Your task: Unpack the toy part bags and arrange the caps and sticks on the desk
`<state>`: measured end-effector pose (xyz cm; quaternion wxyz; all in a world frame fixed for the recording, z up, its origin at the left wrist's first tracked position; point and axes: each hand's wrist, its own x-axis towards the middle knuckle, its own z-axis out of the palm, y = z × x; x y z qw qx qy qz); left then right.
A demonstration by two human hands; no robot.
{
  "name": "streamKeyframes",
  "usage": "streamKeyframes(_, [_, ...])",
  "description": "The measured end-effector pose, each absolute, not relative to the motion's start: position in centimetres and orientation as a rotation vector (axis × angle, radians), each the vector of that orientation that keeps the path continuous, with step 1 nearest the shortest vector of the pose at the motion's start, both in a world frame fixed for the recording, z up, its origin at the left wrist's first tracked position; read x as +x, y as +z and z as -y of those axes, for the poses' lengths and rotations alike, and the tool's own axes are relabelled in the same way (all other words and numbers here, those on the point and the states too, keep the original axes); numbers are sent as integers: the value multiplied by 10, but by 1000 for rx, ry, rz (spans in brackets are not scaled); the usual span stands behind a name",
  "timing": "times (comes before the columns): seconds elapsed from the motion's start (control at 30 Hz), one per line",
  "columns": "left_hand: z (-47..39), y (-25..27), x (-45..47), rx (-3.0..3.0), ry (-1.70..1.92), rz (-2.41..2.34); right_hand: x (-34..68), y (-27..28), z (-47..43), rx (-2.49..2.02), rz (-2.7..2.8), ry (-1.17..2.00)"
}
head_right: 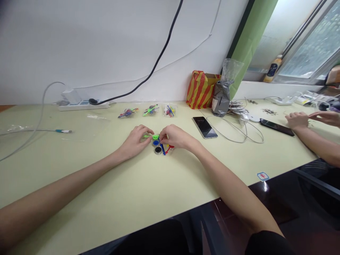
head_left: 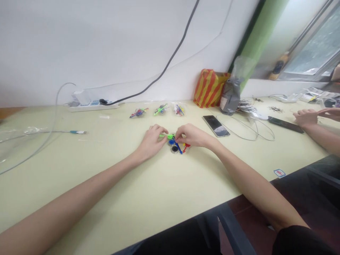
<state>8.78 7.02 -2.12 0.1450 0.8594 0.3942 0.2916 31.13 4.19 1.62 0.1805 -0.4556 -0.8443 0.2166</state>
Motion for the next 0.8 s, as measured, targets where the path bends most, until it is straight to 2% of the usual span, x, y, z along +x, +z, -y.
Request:
streamKeyframes(0.3, [-47,-13,92,2978,805,-722,313,10,-47,-1283,2411,573])
streamKeyframes(0.8, [-47,-14,89,3023,844,-615,311,8,-49,-1365,2460,405])
